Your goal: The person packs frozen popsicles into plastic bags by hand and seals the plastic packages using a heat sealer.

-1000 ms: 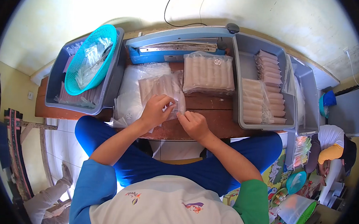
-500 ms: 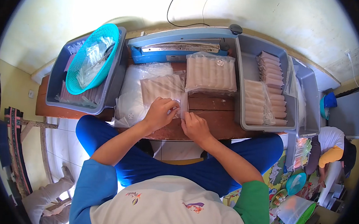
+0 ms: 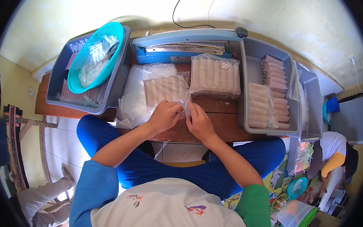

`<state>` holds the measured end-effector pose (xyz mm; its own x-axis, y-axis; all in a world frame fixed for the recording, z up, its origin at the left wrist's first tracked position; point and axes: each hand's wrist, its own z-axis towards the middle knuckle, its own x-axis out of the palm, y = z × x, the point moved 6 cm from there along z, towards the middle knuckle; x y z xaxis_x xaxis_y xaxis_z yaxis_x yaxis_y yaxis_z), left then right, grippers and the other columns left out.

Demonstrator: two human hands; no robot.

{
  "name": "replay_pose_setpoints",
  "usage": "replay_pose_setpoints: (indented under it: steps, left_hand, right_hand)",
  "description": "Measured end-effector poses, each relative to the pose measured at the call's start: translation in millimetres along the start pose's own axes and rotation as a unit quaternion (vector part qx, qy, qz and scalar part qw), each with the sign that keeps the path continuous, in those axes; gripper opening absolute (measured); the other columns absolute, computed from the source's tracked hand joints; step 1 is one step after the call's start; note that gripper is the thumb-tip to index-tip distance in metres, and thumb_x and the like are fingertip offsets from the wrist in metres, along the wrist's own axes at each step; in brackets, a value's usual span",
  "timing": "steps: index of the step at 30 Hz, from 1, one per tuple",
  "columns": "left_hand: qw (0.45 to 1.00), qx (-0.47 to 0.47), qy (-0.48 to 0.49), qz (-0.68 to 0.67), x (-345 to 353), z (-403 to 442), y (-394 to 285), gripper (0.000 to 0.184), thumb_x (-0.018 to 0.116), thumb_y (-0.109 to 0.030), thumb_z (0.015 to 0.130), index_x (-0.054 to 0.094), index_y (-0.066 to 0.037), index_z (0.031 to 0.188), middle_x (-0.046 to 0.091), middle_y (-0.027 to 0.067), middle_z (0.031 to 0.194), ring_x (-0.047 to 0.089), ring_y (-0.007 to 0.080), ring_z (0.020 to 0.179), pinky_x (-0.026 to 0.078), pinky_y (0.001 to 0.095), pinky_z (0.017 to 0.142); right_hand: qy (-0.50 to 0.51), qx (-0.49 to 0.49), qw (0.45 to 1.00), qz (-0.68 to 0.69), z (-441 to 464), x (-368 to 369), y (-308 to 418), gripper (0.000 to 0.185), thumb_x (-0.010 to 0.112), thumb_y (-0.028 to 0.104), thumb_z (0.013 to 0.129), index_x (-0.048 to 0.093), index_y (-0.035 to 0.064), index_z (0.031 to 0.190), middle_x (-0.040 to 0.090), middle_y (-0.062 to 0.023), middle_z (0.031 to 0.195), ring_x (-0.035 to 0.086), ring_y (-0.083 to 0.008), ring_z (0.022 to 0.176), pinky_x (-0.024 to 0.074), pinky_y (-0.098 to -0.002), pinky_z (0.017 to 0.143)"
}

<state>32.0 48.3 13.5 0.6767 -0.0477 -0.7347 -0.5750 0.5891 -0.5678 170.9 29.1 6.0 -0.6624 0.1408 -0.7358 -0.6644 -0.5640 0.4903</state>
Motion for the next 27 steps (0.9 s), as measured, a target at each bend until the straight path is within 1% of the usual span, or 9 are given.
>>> replay_pose_setpoints:
  steps: [2, 4, 5, 7, 10, 14, 16, 19, 27]
  left_hand:
    - [1.0, -0.001, 0.007, 0.007, 2, -1, 0, 0.007, 0.067, -0.008, 0.079, 0.062, -0.006, 0.084, 0.062, 0.0099, 0.076, 0.061, 0.0285, 0.074, 0.043, 0.0392, 0.071]
    - [1.0, 0.007, 0.013, 0.017, 3, -2, -2, 0.008, 0.067, -0.008, 0.078, 0.061, -0.006, 0.083, 0.062, 0.0104, 0.076, 0.061, 0.0291, 0.074, 0.043, 0.0395, 0.072]
    - [1.0, 0.007, 0.013, 0.017, 4, -2, -1, 0.008, 0.067, -0.008, 0.078, 0.061, -0.006, 0.083, 0.062, 0.0104, 0.076, 0.061, 0.0291, 0.074, 0.043, 0.0395, 0.072]
    - [0.999, 0.017, 0.018, 0.029, 7, -3, -1, 0.008, 0.067, -0.009, 0.078, 0.061, -0.006, 0.081, 0.061, 0.0105, 0.075, 0.061, 0.0296, 0.073, 0.043, 0.0399, 0.072]
    - [0.998, 0.017, 0.034, 0.047, 11, -4, 1, 0.007, 0.066, -0.009, 0.078, 0.061, -0.007, 0.08, 0.061, 0.0103, 0.075, 0.06, 0.0298, 0.073, 0.044, 0.0401, 0.072]
    - [0.998, 0.028, 0.03, 0.054, 10, -5, 0, 0.004, 0.063, -0.01, 0.079, 0.06, -0.007, 0.08, 0.063, 0.0111, 0.074, 0.063, 0.0296, 0.074, 0.043, 0.0403, 0.071]
    - [0.997, 0.02, 0.045, 0.063, 13, -5, 3, 0.004, 0.063, -0.009, 0.079, 0.06, -0.007, 0.081, 0.064, 0.0118, 0.075, 0.064, 0.0295, 0.074, 0.044, 0.0402, 0.072]
    - [0.998, 0.022, 0.03, 0.055, 13, -6, 3, 0.004, 0.064, -0.009, 0.08, 0.061, -0.007, 0.082, 0.062, 0.0121, 0.072, 0.061, 0.0311, 0.07, 0.044, 0.0402, 0.071]
    - [0.998, 0.011, 0.034, 0.047, 14, -5, 4, 0.007, 0.063, -0.008, 0.081, 0.061, -0.007, 0.088, 0.063, 0.0117, 0.073, 0.062, 0.0313, 0.071, 0.043, 0.0401, 0.071]
  right_hand:
    - [0.027, 0.01, 1.0, 0.01, -3, 10, -7, 0.039, 0.065, 0.006, 0.082, 0.055, -0.0033, 0.119, 0.058, -0.0193, 0.113, 0.061, -0.0369, 0.098, 0.0522, -0.0422, 0.085]
    - [0.037, 0.024, 0.999, 0.004, -5, 17, -12, 0.033, 0.065, 0.006, 0.083, 0.057, -0.0036, 0.114, 0.061, -0.018, 0.103, 0.063, -0.0358, 0.094, 0.0527, -0.0422, 0.082]
    - [0.037, 0.024, 0.999, 0.004, -5, 19, -14, 0.033, 0.065, 0.006, 0.083, 0.057, -0.0036, 0.114, 0.061, -0.018, 0.103, 0.063, -0.0358, 0.094, 0.0527, -0.0422, 0.082]
    - [0.051, 0.055, 0.997, -0.005, -4, 24, -20, 0.027, 0.064, 0.008, 0.084, 0.059, -0.003, 0.108, 0.062, -0.016, 0.093, 0.063, -0.0347, 0.087, 0.0528, -0.0428, 0.08]
    - [0.042, 0.034, 0.998, -0.027, -2, 29, -21, 0.023, 0.063, 0.008, 0.084, 0.06, -0.0021, 0.104, 0.061, -0.0144, 0.088, 0.063, -0.0341, 0.081, 0.0528, -0.0429, 0.077]
    - [0.054, 0.023, 0.996, -0.062, 6, 26, -12, 0.026, 0.061, 0.006, 0.083, 0.06, -0.0029, 0.107, 0.062, -0.0162, 0.092, 0.062, -0.034, 0.085, 0.0529, -0.042, 0.078]
    - [-0.01, -0.014, 0.997, -0.077, 17, 11, 1, 0.031, 0.06, 0.005, 0.082, 0.059, -0.0044, 0.112, 0.063, -0.0185, 0.099, 0.062, -0.0337, 0.091, 0.053, -0.0412, 0.08]
    - [0.02, -0.056, 0.995, -0.077, 13, 20, -8, 0.036, 0.062, 0.006, 0.08, 0.059, -0.006, 0.115, 0.062, -0.0196, 0.105, 0.061, -0.0332, 0.095, 0.0528, -0.0402, 0.083]
    - [0.024, -0.037, 0.993, -0.109, 8, 35, -17, 0.038, 0.065, 0.007, 0.077, 0.061, -0.0066, 0.113, 0.062, -0.0182, 0.103, 0.061, -0.0326, 0.093, 0.0527, -0.0388, 0.085]
